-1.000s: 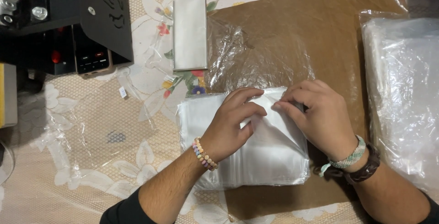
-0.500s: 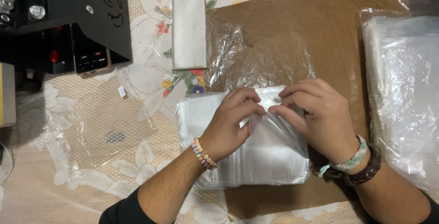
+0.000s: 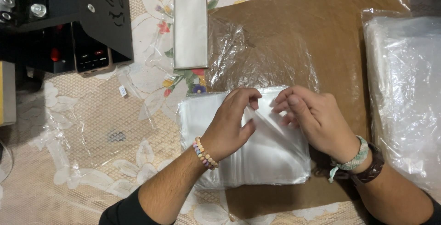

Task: Smoothing out wrinkles from plastic bags by hand on a flat surface and organizing them into stacks or larger sleeves.

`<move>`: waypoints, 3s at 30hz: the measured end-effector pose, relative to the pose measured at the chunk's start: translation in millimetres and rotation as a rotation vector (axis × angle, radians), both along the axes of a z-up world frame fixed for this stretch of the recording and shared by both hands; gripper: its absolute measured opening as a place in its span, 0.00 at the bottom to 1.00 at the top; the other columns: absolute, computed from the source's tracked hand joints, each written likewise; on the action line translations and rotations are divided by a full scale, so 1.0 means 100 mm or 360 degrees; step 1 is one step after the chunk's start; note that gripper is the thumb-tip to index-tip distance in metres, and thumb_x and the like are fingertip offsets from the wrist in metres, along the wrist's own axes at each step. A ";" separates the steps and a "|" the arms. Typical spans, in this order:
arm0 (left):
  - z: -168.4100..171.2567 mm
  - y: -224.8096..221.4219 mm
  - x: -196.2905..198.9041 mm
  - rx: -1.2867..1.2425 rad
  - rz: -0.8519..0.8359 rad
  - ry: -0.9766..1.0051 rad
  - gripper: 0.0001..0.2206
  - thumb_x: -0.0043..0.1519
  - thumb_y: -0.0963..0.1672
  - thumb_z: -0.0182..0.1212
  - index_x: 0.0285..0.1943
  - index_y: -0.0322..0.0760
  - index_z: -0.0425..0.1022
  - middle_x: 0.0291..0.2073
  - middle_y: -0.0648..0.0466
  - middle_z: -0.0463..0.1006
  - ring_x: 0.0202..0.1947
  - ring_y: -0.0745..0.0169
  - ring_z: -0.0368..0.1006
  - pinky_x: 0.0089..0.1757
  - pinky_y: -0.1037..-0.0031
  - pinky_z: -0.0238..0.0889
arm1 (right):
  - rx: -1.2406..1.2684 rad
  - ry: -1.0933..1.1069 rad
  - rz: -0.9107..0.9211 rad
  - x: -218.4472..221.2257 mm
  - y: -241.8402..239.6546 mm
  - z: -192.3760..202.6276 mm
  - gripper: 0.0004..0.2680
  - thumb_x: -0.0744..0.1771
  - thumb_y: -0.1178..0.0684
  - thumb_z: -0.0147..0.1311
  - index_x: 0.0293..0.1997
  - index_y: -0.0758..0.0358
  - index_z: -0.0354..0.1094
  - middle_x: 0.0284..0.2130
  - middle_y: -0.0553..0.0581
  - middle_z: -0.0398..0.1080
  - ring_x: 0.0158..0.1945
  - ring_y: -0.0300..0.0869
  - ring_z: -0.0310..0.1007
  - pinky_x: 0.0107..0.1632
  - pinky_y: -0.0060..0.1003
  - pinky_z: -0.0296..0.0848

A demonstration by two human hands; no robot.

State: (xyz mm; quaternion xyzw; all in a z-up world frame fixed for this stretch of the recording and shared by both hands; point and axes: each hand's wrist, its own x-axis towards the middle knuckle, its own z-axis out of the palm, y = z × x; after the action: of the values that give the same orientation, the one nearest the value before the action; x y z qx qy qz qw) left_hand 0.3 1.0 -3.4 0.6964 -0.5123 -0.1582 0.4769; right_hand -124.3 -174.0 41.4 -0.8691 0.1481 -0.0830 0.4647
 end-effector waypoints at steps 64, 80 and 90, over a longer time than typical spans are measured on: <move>0.11 0.02 -0.03 -0.0029 -0.0007 -0.0258 0.26 0.56 0.40 0.60 0.65 0.31 0.61 0.56 0.43 0.68 0.58 0.42 0.64 0.59 0.59 0.57 | -0.1133 -0.0311 0.0793 1.45 -0.12 0.77 0.26 0.68 0.46 0.52 0.71 0.73 0.47 0.66 0.74 0.56 0.70 0.61 0.53 0.68 0.54 0.54; 0.33 0.10 0.07 0.0671 0.0096 -0.0870 0.30 0.63 0.58 0.51 0.64 0.33 0.66 0.59 0.42 0.69 0.59 0.40 0.62 0.63 0.46 0.43 | -0.2086 0.0235 0.0280 -1.78 -0.45 -0.39 0.27 0.62 0.63 0.38 0.72 0.66 0.47 0.71 0.62 0.53 0.77 0.55 0.46 0.75 0.57 0.47; 0.19 0.30 0.06 0.0629 0.0337 -0.0861 0.23 0.62 0.57 0.58 0.49 0.36 0.68 0.41 0.49 0.65 0.42 0.49 0.62 0.47 0.61 0.58 | -0.2057 0.0342 0.0199 -1.37 -0.08 -0.21 0.20 0.66 0.48 0.38 0.66 0.63 0.58 0.64 0.60 0.64 0.70 0.55 0.61 0.74 0.53 0.57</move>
State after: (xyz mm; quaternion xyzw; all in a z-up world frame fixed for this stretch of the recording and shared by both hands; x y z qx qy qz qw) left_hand 6.4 31.3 15.4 0.8414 -0.5044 -0.0137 0.1936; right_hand -260.9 -181.9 20.2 -0.9835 0.0631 -0.0408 -0.1644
